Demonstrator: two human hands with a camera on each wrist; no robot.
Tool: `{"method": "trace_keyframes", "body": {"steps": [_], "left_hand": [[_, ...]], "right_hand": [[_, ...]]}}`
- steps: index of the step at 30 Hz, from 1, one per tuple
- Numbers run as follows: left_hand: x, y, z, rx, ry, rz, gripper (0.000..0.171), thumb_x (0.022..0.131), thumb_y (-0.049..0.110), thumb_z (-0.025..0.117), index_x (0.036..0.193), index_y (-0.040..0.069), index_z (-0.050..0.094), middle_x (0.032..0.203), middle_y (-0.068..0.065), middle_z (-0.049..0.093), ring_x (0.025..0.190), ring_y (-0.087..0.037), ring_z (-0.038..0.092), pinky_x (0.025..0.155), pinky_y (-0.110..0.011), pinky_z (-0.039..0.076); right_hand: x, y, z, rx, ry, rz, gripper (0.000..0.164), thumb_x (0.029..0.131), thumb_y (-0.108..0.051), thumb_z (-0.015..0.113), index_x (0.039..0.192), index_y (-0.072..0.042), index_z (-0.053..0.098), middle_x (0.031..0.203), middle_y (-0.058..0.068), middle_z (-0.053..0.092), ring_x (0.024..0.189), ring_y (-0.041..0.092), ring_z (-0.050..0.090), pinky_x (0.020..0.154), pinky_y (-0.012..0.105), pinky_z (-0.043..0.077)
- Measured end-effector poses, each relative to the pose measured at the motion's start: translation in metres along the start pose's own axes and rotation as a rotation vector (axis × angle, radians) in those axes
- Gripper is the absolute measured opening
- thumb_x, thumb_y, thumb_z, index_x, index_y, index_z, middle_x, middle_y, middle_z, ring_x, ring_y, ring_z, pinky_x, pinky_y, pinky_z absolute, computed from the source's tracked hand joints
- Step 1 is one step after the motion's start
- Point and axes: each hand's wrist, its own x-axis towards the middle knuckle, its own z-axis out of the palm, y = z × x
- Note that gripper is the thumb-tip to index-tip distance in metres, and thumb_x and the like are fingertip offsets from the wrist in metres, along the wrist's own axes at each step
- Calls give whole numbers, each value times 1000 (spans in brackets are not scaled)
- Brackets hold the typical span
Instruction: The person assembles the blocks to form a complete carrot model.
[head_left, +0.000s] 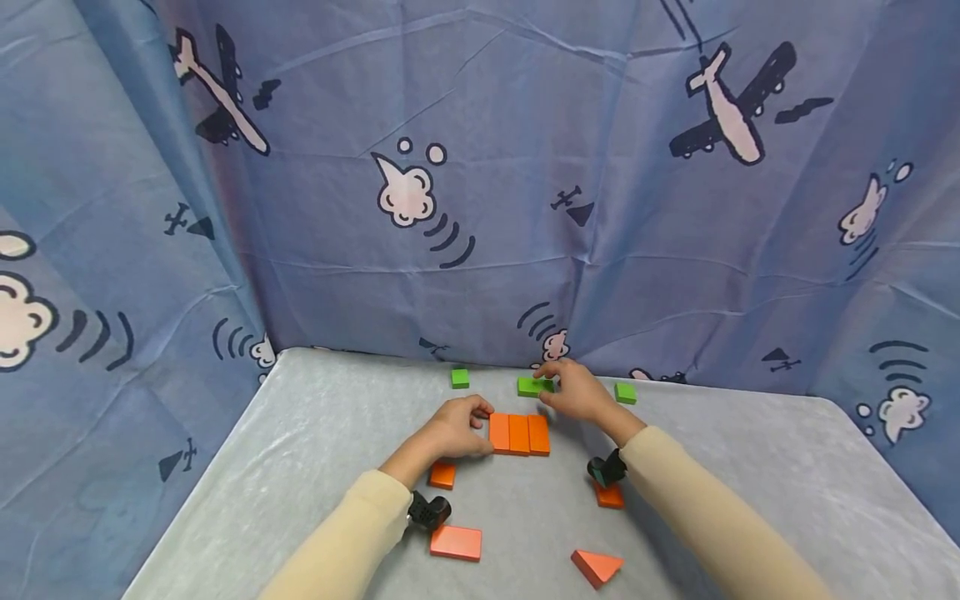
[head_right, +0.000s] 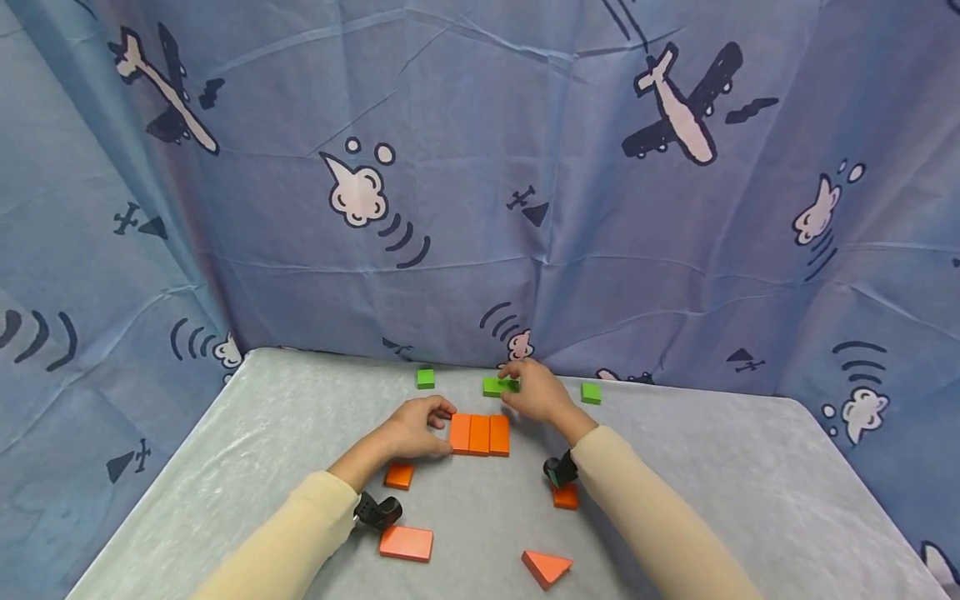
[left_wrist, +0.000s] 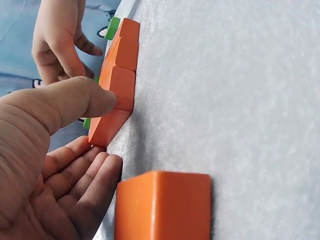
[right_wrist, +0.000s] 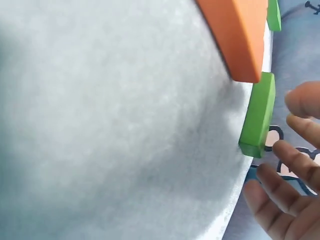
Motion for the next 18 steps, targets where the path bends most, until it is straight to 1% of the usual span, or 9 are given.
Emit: {"method": "trace_keyframes", "body": {"steps": [6, 13, 18], "left_hand": [[0, 1, 0, -9, 1, -3, 51, 73, 16, 82, 120, 11, 61, 117, -5, 63, 100, -18, 59, 86, -35, 50], [1, 2, -1, -19, -2, -2, 51, 73, 16, 82, 119, 12, 62, 116, -4, 63, 100, -18, 59, 86, -35, 50], [-1, 1, -2, -15, 0, -4, 51, 72, 16, 83, 118, 11, 62, 114, -4, 63, 97, -17, 58, 84, -34, 50]], "right_hand": [[10, 3, 4, -28, -29, 4, 35, 84, -14, 70, 118, -11, 68, 120, 13, 63, 108, 30, 61, 86, 44, 52], [15, 4, 5, -38, -39, -2, 36, 83, -8, 69, 119, -5, 67, 119, 14, 65, 111, 31, 60, 95, 48, 48], [18, 6, 8, -44, -42, -28, 35, 83, -5, 67, 117, -4, 67, 118, 13, 66, 110, 31, 60, 95, 47, 48]]}}
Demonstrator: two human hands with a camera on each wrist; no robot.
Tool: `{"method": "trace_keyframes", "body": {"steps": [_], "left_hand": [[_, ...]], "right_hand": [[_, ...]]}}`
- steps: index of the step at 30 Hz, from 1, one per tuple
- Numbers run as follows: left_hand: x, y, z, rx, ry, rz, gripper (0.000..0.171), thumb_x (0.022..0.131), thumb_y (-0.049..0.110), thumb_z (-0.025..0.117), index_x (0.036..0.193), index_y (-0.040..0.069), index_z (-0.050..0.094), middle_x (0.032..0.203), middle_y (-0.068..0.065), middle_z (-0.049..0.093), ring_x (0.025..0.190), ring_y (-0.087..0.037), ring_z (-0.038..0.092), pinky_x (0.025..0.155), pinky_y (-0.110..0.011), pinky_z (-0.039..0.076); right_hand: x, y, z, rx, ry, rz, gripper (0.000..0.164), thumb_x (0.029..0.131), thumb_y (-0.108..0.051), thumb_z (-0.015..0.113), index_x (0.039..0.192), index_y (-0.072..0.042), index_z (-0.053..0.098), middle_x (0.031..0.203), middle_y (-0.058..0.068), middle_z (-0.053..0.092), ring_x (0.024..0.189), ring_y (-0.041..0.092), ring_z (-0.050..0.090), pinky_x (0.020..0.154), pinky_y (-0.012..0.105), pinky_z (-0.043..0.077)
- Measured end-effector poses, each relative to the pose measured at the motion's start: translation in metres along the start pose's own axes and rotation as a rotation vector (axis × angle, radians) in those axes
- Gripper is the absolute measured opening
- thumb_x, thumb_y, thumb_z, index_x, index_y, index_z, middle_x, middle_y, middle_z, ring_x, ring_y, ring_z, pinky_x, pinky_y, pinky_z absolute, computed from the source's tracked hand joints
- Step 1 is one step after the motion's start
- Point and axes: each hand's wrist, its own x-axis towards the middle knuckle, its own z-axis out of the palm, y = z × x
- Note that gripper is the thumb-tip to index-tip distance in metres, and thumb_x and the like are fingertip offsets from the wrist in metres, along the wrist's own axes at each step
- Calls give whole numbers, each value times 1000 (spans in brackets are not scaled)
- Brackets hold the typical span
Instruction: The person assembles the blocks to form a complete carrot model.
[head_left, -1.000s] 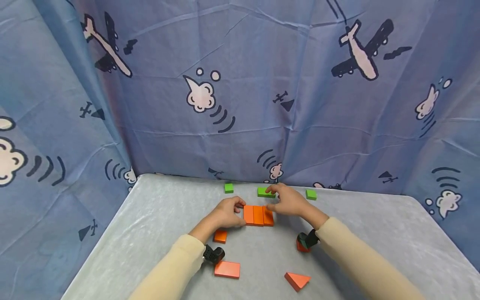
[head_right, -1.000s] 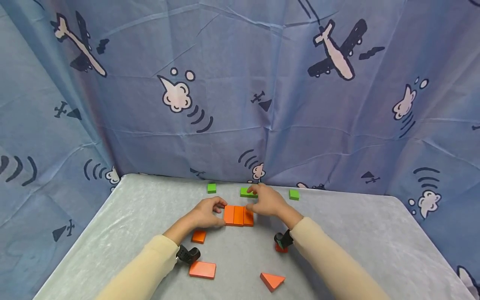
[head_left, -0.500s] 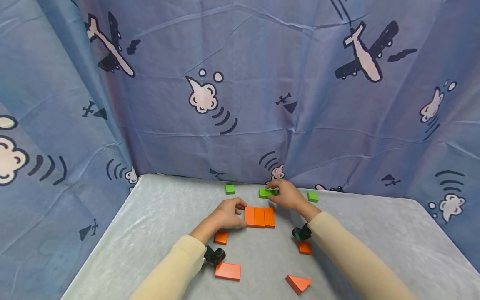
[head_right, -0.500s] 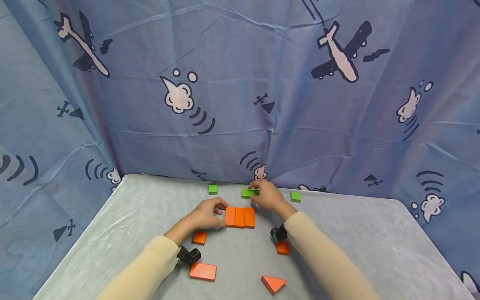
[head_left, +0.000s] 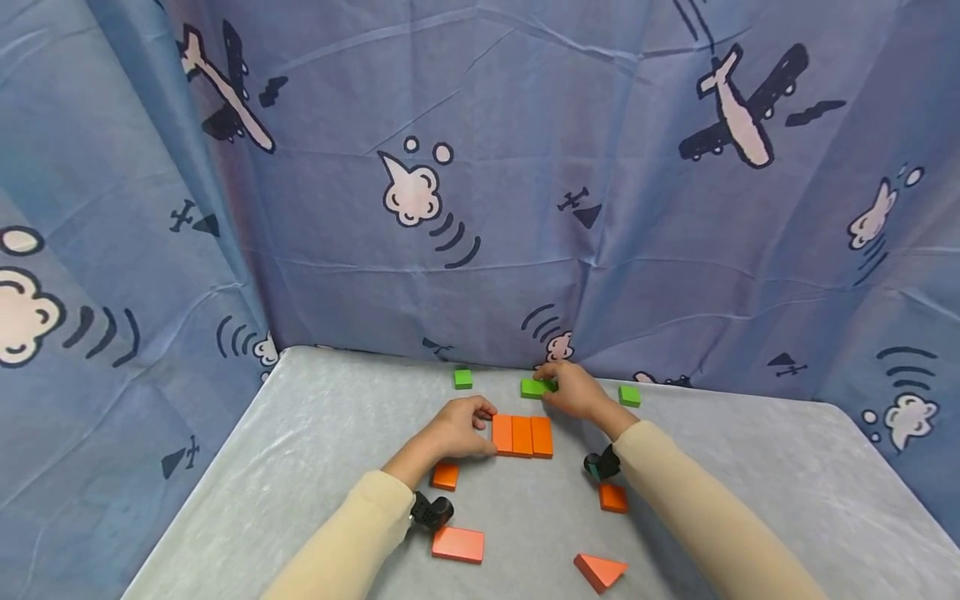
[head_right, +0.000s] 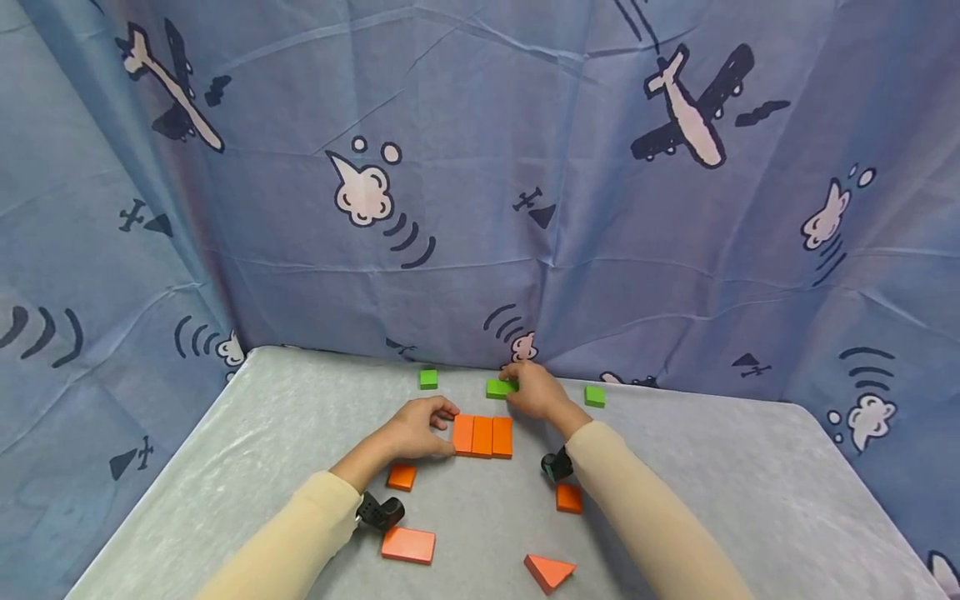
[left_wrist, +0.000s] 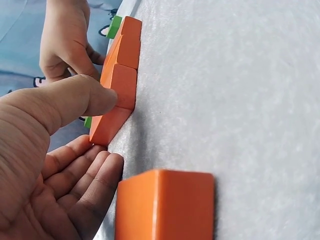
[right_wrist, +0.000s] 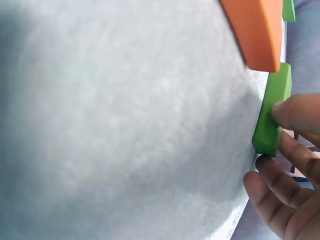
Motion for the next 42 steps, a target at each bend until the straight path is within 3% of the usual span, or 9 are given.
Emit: {"method": "trace_keyframes", "body": {"steps": [7, 14, 23, 42], "left_hand": [[-2, 2, 1, 7, 2, -5, 51, 72, 16, 83, 118, 11, 62, 112, -4, 63, 95, -16, 57, 83, -34, 50], [0, 2, 0, 11, 3, -7, 51, 72, 16, 83, 119, 11, 62, 113, -5, 63, 96, -16, 58, 84, -34, 50], [1, 2, -2, 2, 4, 12, 51, 72, 15, 83, 119, 10, 62, 116, -6, 64, 97, -17, 58, 85, -34, 50], [2, 0, 1, 10, 11, 11, 51, 72, 16, 83, 118, 10, 63, 113, -5, 64, 94, -16, 58, 83, -33, 50]], "right_hand": [[-1, -4, 0, 34, -12, -11, 34, 82, -6, 68, 115, -7, 69, 115, 11, 67, 106, 27, 61, 93, 45, 50], [-3, -17, -6, 108, -76, -68, 32, 80, -5, 71, 112, -6, 70, 108, 10, 67, 100, 25, 62, 87, 42, 53], [-3, -26, -9, 85, -144, -148, 28, 79, -5, 72, 107, -6, 72, 104, 9, 70, 98, 25, 63, 81, 37, 54], [-2, -27, -1, 64, -202, -108, 26, 79, -3, 72, 105, -6, 71, 102, 6, 71, 100, 23, 63, 90, 41, 52]]}}
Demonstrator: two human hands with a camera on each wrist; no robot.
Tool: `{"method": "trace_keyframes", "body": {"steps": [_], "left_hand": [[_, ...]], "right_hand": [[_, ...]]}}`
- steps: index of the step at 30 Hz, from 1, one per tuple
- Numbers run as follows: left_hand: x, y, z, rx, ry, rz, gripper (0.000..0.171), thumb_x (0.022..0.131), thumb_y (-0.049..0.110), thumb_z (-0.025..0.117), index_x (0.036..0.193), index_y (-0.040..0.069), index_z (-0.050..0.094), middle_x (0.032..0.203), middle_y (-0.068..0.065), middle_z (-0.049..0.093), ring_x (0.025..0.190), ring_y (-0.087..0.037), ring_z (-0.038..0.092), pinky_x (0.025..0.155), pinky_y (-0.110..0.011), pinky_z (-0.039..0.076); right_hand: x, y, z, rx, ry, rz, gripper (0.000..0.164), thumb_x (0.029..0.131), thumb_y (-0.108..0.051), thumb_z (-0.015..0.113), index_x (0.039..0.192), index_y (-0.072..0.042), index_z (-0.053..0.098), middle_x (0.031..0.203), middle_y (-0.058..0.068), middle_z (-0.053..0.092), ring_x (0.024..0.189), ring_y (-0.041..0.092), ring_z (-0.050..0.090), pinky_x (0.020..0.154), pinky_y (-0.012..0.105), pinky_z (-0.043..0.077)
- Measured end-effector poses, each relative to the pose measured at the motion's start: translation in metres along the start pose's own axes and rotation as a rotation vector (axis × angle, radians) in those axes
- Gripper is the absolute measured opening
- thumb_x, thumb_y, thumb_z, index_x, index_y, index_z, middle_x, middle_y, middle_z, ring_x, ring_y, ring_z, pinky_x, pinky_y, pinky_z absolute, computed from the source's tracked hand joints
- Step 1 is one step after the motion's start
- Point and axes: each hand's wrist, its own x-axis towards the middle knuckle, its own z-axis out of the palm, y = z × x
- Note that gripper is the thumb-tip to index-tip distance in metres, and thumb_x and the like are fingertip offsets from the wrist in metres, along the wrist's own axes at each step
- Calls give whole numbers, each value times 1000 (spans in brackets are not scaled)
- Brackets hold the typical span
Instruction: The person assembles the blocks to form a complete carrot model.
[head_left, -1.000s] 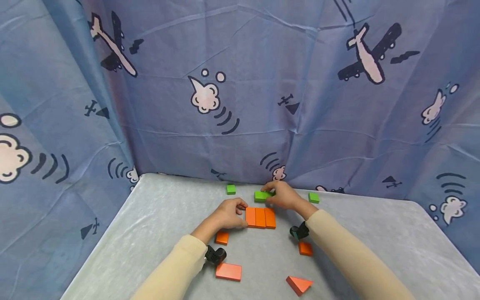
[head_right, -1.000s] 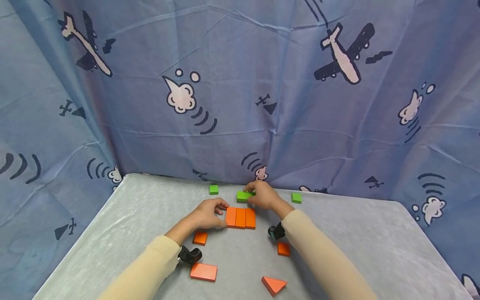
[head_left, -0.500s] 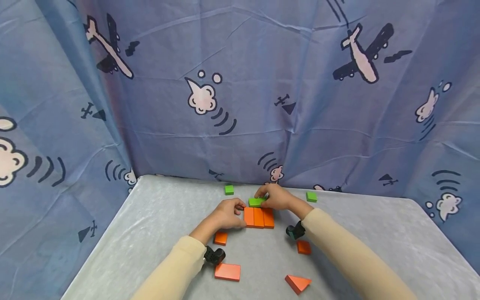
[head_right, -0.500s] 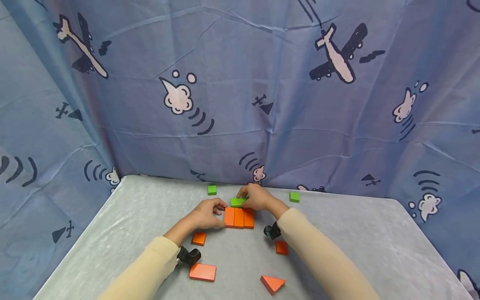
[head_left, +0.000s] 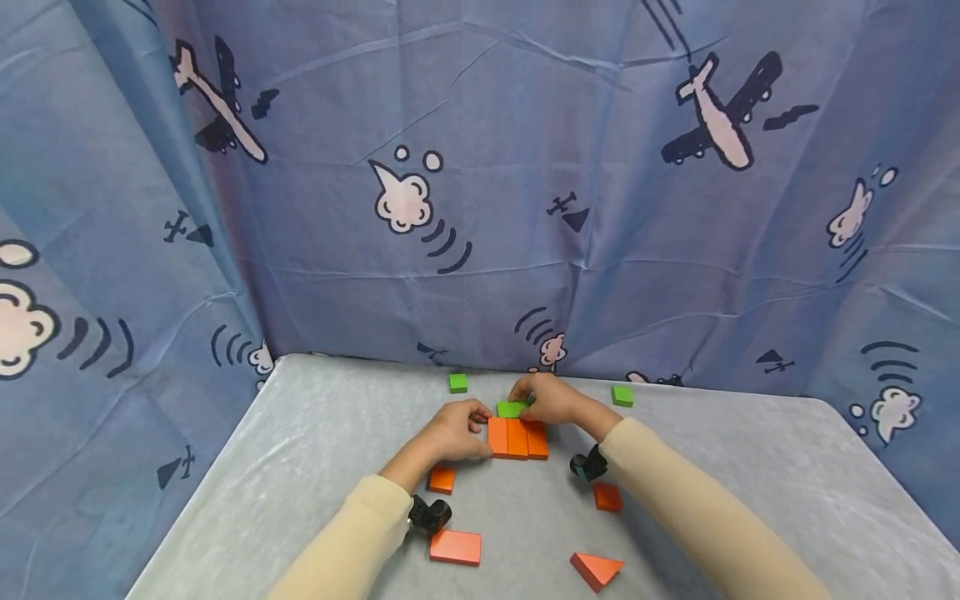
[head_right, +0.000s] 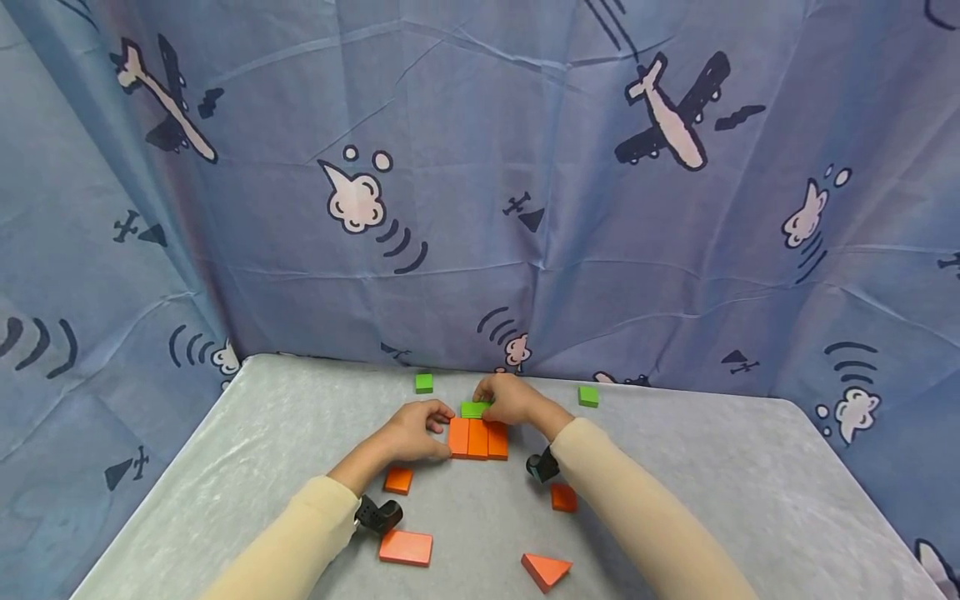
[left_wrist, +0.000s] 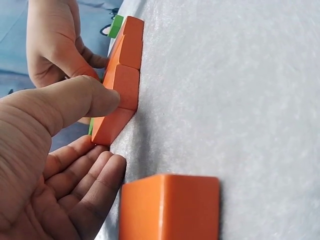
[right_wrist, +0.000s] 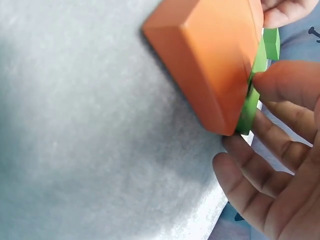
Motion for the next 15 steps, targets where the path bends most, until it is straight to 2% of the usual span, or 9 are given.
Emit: {"method": "trace_keyframes", "body": {"steps": [15], "left_hand": [[0, 0, 0, -2, 2, 20, 51, 71, 14, 83, 117, 8, 63, 114, -7, 64, 95, -18, 59, 82, -33, 51]], "right_hand": [[-1, -4, 3, -23, 43, -10, 21, 79, -7, 74, 100, -7, 70, 95, 4, 70, 92, 20, 63, 86, 39, 52]]}}
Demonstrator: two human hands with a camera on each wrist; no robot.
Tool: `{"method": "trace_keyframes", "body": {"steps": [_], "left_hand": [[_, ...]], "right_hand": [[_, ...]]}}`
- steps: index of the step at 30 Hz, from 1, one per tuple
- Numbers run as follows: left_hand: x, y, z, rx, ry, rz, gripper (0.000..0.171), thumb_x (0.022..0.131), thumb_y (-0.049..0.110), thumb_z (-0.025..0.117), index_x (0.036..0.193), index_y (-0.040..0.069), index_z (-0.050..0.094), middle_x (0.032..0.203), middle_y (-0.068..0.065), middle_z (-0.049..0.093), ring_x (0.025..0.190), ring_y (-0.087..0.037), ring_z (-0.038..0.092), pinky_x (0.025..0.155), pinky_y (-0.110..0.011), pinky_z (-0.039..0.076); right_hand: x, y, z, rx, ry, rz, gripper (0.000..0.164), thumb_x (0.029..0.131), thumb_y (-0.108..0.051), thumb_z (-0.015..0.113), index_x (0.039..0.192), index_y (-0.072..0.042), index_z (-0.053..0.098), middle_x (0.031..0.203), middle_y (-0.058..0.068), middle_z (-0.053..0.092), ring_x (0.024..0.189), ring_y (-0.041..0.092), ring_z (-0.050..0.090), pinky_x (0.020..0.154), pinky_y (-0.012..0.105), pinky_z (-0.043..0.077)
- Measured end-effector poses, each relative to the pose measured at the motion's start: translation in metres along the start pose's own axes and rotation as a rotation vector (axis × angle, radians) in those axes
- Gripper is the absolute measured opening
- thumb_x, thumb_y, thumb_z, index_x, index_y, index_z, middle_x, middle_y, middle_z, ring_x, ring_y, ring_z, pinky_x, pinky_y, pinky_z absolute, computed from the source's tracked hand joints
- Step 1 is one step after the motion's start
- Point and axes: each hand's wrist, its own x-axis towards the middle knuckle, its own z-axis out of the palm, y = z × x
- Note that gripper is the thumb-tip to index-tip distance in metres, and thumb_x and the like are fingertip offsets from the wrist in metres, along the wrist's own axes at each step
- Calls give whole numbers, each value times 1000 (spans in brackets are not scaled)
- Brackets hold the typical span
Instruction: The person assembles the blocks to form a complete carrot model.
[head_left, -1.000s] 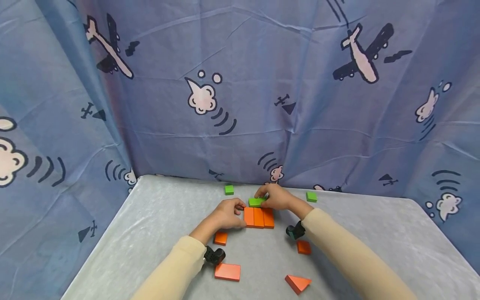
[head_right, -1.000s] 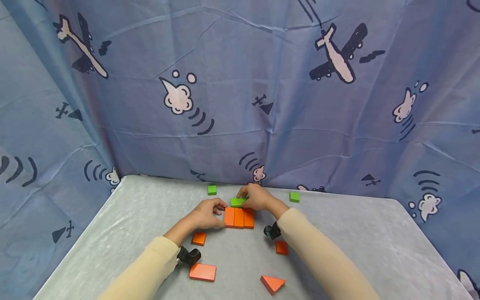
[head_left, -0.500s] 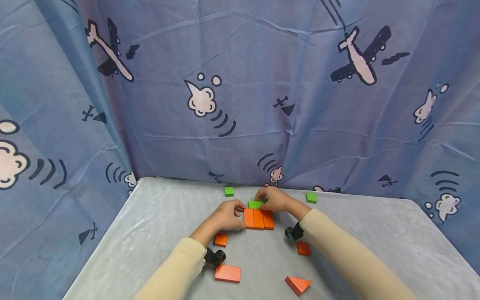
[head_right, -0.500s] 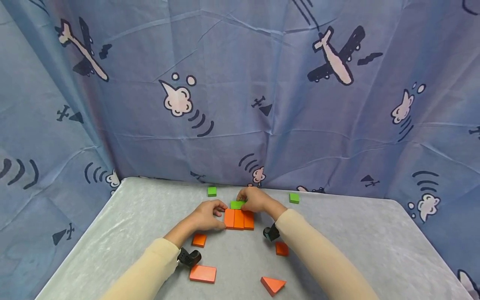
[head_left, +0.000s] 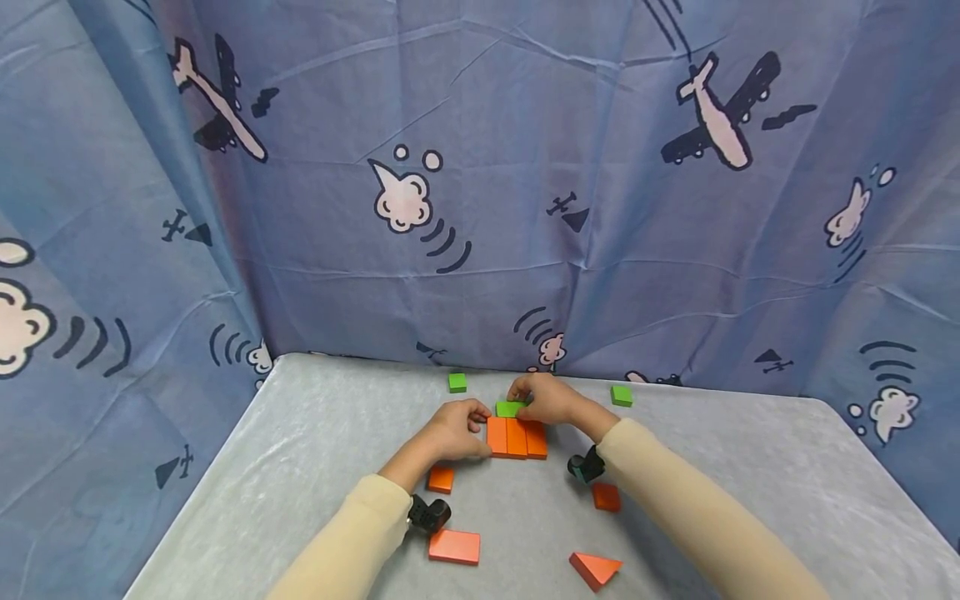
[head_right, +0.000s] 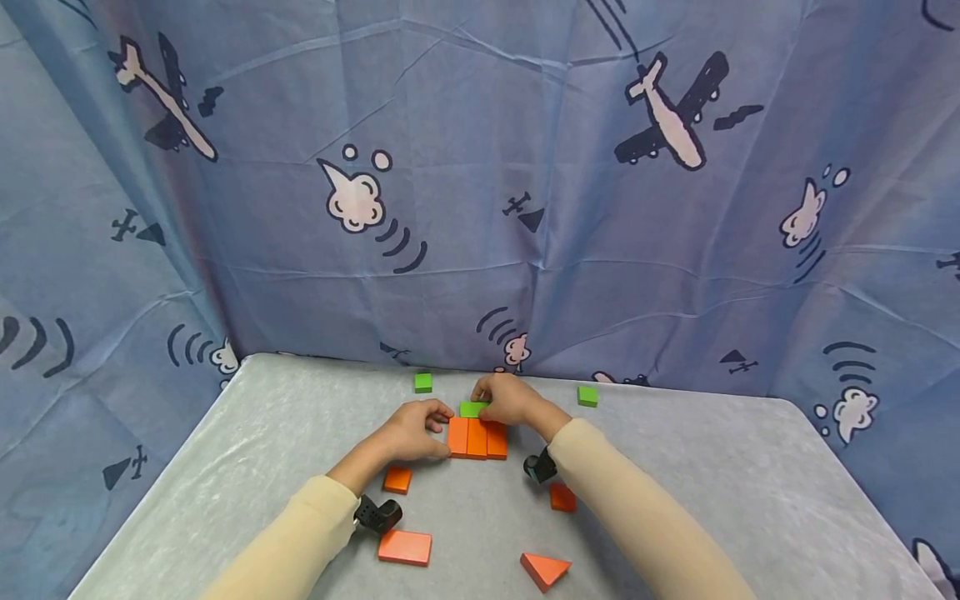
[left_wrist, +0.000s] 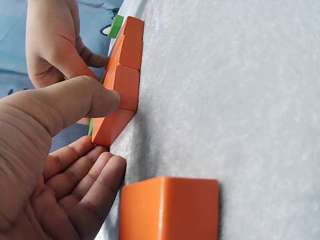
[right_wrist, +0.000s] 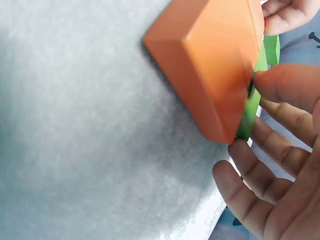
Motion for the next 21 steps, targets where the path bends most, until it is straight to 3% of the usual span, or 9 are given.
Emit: {"method": "trace_keyframes", "body": {"steps": [13, 21], "left_hand": [[-4, 1, 2, -5, -8, -28, 50, 71, 16, 83, 116, 11, 63, 114, -5, 64, 95, -17, 58, 83, -33, 50], [-3, 4, 2, 11, -1, -22, 50, 72, 16, 83, 117, 10, 63, 114, -6, 64, 96, -18, 59, 83, -35, 51]], "right_hand": [[-4, -3, 5, -63, 27, 61, 19, 80, -14, 75, 99, -15, 70, 94, 4, 68, 88, 17, 62, 83, 39, 53], [-10, -2, 2, -75, 50, 40, 26, 80, -15, 75, 104, -11, 69, 96, 7, 67, 89, 21, 63, 82, 40, 53]]}}
